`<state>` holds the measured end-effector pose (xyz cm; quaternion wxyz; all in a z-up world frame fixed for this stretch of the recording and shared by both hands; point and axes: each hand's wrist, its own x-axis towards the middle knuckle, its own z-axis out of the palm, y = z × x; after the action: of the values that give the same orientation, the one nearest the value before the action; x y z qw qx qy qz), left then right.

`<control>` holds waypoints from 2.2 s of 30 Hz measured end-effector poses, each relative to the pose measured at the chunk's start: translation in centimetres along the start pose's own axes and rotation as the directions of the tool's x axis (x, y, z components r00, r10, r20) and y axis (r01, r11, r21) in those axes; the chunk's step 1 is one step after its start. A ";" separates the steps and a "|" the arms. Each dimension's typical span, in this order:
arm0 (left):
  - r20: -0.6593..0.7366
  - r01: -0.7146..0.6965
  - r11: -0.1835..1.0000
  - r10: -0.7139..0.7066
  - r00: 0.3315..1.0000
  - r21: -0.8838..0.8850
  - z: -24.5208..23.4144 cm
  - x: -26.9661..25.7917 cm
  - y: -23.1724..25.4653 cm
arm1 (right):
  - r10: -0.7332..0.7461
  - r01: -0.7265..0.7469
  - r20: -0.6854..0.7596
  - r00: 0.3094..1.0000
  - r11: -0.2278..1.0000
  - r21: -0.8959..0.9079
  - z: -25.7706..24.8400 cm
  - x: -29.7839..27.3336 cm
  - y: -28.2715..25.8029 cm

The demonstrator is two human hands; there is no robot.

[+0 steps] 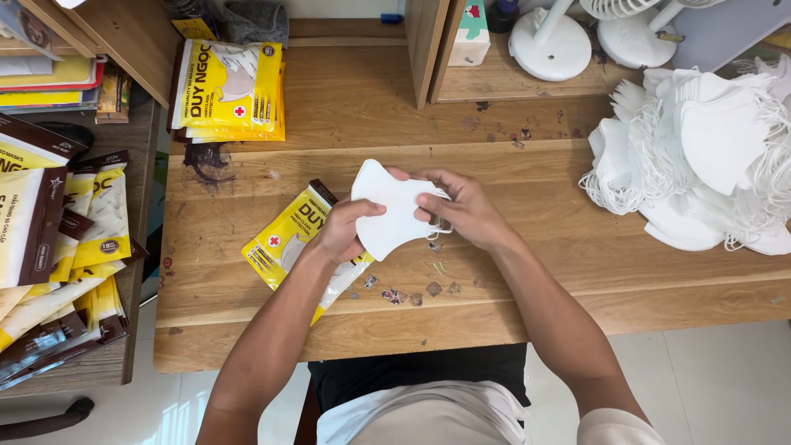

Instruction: Packaging individual face masks into plastic envelopes

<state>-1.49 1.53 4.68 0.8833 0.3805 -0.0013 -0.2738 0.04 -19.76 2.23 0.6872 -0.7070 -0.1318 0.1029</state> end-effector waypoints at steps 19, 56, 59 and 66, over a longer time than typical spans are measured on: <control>0.223 -0.245 0.968 0.250 0.942 -0.050 -2.7 2.6 -3.3 | -0.188 0.139 -0.416 0.890 0.979 -0.147 -7.8 -0.8 -2.4; 0.105 -0.232 0.972 0.235 0.966 -0.039 -3.0 3.2 -5.2 | -0.953 -0.282 -0.069 0.295 -0.017 -0.959 -15.9 -8.1 -4.4; 0.103 -0.271 0.958 0.280 0.955 -0.094 -3.2 3.3 -5.3 | -0.918 -0.139 -0.073 0.390 0.020 -0.990 -10.4 -4.6 -4.0; -0.013 -0.251 0.964 0.251 0.968 -0.085 -3.7 3.9 -4.6 | -0.787 -0.012 0.002 0.617 -0.012 -1.000 -1.1 0.0 -0.7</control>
<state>0.35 -0.42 -1.87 0.9263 0.3393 -0.0368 -0.1593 0.34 -20.79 2.92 0.0522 -0.8777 -0.1523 -0.4513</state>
